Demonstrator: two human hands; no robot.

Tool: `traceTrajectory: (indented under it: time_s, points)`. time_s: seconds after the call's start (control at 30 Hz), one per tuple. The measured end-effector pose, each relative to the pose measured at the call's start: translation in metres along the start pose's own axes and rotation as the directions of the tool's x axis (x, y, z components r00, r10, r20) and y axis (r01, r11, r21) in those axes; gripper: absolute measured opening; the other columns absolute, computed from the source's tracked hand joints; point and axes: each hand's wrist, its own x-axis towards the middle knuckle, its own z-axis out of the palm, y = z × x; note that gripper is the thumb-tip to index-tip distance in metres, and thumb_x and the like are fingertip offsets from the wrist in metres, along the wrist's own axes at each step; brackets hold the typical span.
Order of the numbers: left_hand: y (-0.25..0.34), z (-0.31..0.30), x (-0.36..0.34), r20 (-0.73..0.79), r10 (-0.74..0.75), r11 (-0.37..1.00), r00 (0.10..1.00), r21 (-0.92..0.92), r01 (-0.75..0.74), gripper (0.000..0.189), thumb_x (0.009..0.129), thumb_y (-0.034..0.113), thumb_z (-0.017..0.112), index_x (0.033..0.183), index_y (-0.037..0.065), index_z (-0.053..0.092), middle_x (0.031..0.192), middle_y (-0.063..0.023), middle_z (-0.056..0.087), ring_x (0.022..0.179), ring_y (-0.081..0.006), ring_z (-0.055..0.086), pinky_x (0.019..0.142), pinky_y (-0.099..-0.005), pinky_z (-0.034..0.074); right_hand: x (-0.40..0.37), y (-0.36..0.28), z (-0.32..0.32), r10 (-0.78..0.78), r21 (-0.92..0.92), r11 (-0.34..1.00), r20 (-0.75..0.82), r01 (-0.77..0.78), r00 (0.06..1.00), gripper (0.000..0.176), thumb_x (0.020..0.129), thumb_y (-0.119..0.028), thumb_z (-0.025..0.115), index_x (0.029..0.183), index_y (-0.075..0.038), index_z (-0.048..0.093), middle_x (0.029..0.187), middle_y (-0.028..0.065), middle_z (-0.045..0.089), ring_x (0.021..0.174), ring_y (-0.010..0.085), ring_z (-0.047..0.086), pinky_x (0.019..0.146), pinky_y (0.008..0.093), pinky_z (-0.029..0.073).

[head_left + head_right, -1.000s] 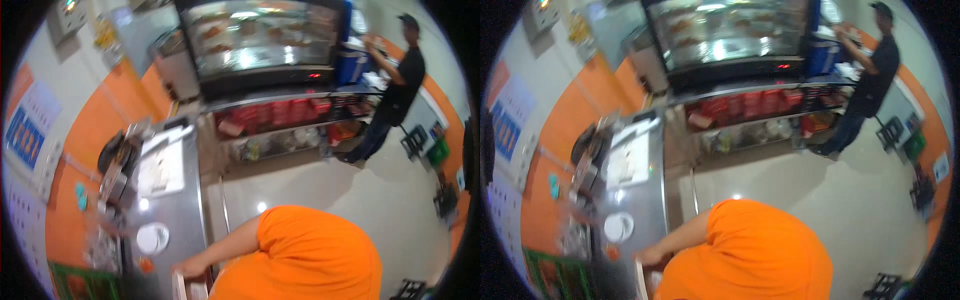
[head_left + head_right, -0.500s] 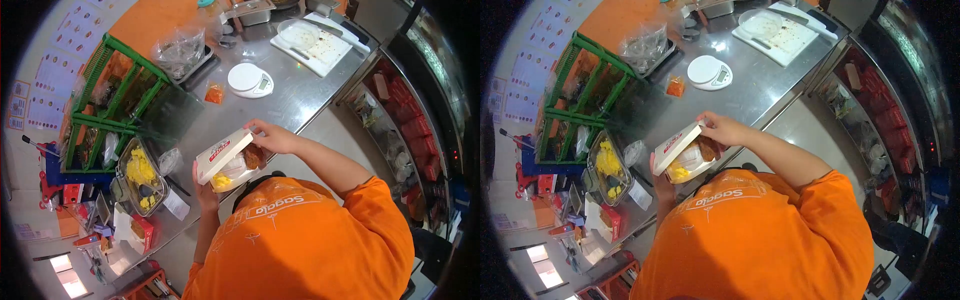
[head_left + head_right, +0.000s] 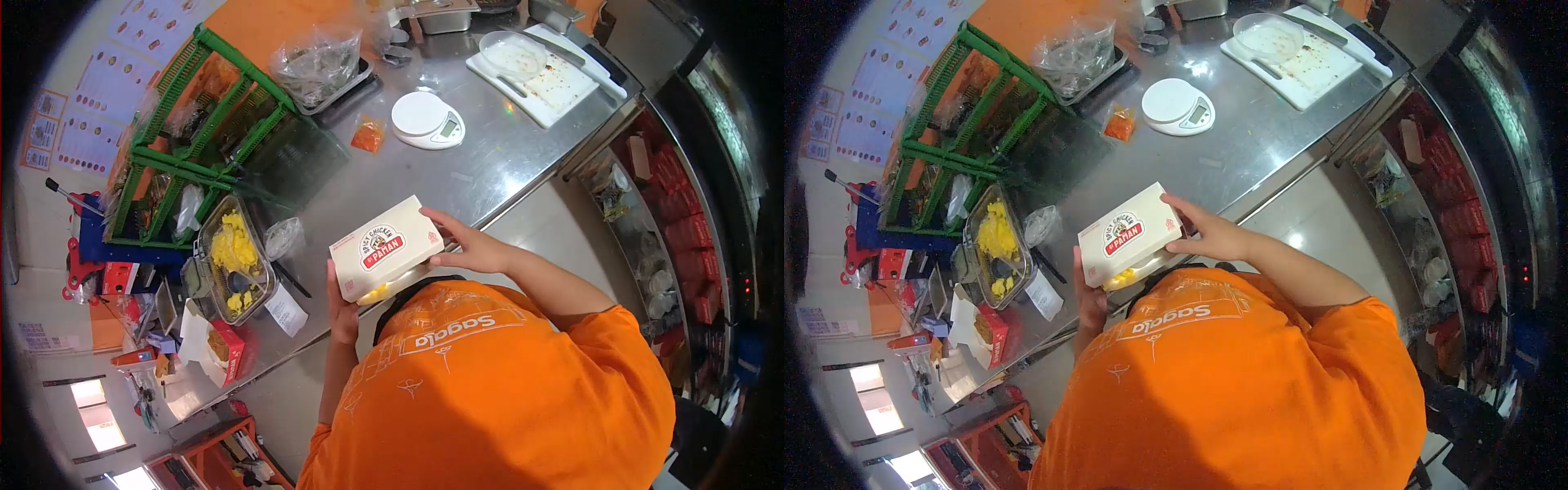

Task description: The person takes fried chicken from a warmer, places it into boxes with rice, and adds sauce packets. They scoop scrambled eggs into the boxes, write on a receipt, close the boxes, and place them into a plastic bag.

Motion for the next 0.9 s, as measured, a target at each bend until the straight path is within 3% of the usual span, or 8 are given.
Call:
traceTrajectory:
  time_s: [0.13, 0.17, 0.23, 0.27, 0.37, 0.47, 0.6, 0.9]
  points:
    - [-0.010, 0.001, -0.013, -0.027, 0.036, 0.986, 0.999, 0.162, -0.031, 0.068, 0.091, 0.026, 0.044, 0.140, 0.001, 0.004, 0.143, -0.0136, 0.019, 0.131, -0.0239, 0.021, 0.106, -0.0366, 0.016, 0.004, 0.008, 0.008, -0.024, -0.038, 0.999, -0.220, 0.016, 0.975, 0.072, 0.079, -0.028, 0.065, 0.135, -0.005, 0.028, 0.114, 0.0162, 0.053, 0.100, 0.0243, 0.055, 0.084, 0.0332, 0.044]
    - [-0.009, 0.004, -0.011, -0.049, 0.050, 0.981, 0.998, 0.189, -0.040, 0.068, 0.091, 0.027, 0.043, 0.140, 0.001, 0.004, 0.143, -0.0139, 0.018, 0.131, -0.0241, 0.020, 0.106, -0.0368, 0.015, 0.007, 0.006, 0.007, -0.057, -0.162, 0.987, -0.232, 0.019, 0.971, 0.070, 0.079, -0.029, 0.065, 0.134, -0.005, 0.029, 0.112, 0.0158, 0.055, 0.098, 0.0244, 0.056, 0.083, 0.0334, 0.045]
    - [-0.006, 0.009, -0.010, -0.067, 0.059, 0.990, 0.996, 0.131, -0.050, 0.067, 0.092, 0.030, 0.041, 0.140, 0.001, 0.005, 0.144, -0.0146, 0.017, 0.131, -0.0246, 0.020, 0.107, -0.0371, 0.014, 0.013, 0.000, 0.001, -0.122, -0.402, 0.915, -0.245, 0.014, 0.962, 0.067, 0.080, -0.031, 0.064, 0.133, -0.004, 0.032, 0.106, 0.0149, 0.058, 0.095, 0.0244, 0.059, 0.081, 0.0337, 0.046]
    - [-0.003, 0.012, -0.009, -0.077, 0.061, 0.994, 0.995, 0.100, -0.054, 0.066, 0.092, 0.031, 0.041, 0.140, 0.001, 0.005, 0.144, -0.0150, 0.017, 0.131, -0.0249, 0.020, 0.107, -0.0373, 0.014, 0.017, -0.004, -0.002, -0.074, -0.327, 0.945, -0.232, -0.006, 0.970, 0.062, 0.081, -0.030, 0.062, 0.131, -0.005, 0.035, 0.107, 0.0150, 0.058, 0.095, 0.0245, 0.058, 0.082, 0.0333, 0.046]
    - [-0.002, 0.011, -0.006, -0.125, 0.025, 0.993, 0.992, 0.114, -0.011, 0.068, 0.092, 0.038, 0.039, 0.140, 0.001, 0.008, 0.143, -0.0148, 0.017, 0.130, -0.0252, 0.021, 0.106, -0.0376, 0.016, 0.028, -0.027, -0.015, 0.077, -0.190, 0.976, -0.135, -0.102, 0.988, 0.050, 0.085, -0.029, 0.058, 0.127, -0.008, 0.042, 0.108, 0.0150, 0.058, 0.096, 0.0244, 0.057, 0.083, 0.0330, 0.045]
    - [0.015, 0.017, -0.005, -0.140, -0.083, 0.995, 0.987, 0.038, 0.089, 0.075, 0.087, 0.053, 0.040, 0.141, 0.012, 0.009, 0.135, -0.0101, 0.031, 0.119, -0.0237, 0.039, 0.093, -0.0339, 0.039, 0.038, -0.043, -0.032, 0.122, -0.245, 0.963, 0.034, -0.110, 0.992, 0.041, 0.088, -0.032, 0.052, 0.121, -0.008, 0.049, 0.107, 0.0155, 0.058, 0.097, 0.0256, 0.057, 0.084, 0.0343, 0.044]
    - [0.017, 0.016, -0.005, -0.162, -0.144, 0.989, 0.976, -0.004, 0.145, 0.066, 0.091, 0.049, 0.033, 0.140, 0.008, 0.012, 0.139, -0.0126, 0.024, 0.125, -0.0257, 0.032, 0.098, -0.0363, 0.034, 0.059, -0.047, -0.048, 0.041, -0.444, 0.895, 0.175, 0.041, 0.984, 0.039, 0.090, -0.032, 0.046, 0.121, -0.007, 0.048, 0.110, 0.0158, 0.057, 0.102, 0.0294, 0.054, 0.089, 0.0342, 0.040]
    - [0.014, 0.020, -0.005, -0.171, -0.076, 0.994, 0.982, -0.096, 0.060, 0.064, 0.092, 0.045, 0.034, 0.140, 0.010, 0.012, 0.139, -0.0126, 0.025, 0.126, -0.0274, 0.031, 0.099, -0.0403, 0.033, 0.063, -0.046, -0.066, 0.008, -0.457, 0.870, 0.385, 0.183, 0.923, 0.040, 0.088, -0.017, 0.051, 0.127, -0.010, 0.042, 0.121, 0.0134, 0.049, 0.108, 0.0254, 0.049, 0.094, 0.0334, 0.039]
